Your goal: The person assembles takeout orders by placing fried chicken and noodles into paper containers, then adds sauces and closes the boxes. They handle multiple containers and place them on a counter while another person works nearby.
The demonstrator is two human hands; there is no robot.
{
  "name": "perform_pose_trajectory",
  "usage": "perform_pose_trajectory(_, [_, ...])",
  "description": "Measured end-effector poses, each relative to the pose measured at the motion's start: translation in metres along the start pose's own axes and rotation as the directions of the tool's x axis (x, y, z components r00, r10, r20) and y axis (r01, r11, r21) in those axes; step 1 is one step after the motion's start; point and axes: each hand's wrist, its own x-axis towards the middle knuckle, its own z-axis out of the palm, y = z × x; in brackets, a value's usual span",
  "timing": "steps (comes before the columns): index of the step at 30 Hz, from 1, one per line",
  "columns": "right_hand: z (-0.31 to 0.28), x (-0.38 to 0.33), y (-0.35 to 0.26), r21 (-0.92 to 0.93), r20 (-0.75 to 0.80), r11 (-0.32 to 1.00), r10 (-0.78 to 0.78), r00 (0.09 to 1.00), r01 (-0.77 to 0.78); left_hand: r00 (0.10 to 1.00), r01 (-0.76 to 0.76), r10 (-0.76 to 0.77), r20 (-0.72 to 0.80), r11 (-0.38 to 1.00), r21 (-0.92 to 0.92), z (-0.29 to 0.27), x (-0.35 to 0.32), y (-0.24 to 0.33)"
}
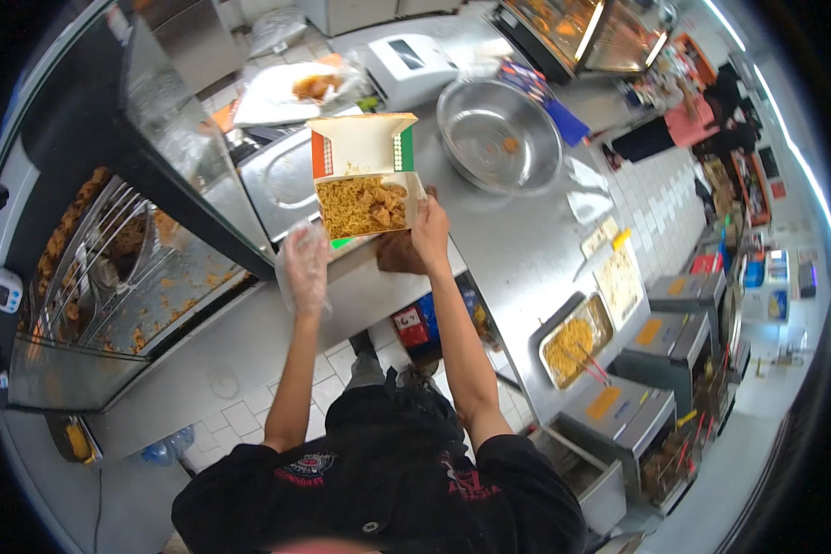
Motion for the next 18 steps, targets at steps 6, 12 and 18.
perform_pose_trajectory(6, [-0.104, -0.087, 0.010, 0.101, -0.065, 0.989, 0.116, 0.991, -0.109, 0.516, -0.795, 0.630, 0.580, 0.604, 0.052, 0.055, -0.044, 0.078])
perform_pose_trajectory(12, [-0.208, -0.176, 0.053, 0.054, -0.085, 0.970, 0.239, 0.967, -0.235, -0.080, -0.994, 0.231, 0.970, 0.058, -0.096, 0.148, -0.142, 0.120])
perform_pose_trajectory(18, [-0.308, -0.283, 0.108, 0.206, -0.184, 0.945, 0.293, 0.938, -0.254, -0.221, -0.925, 0.321, 0.921, 0.229, -0.302, 0.196, -0.288, 0.124])
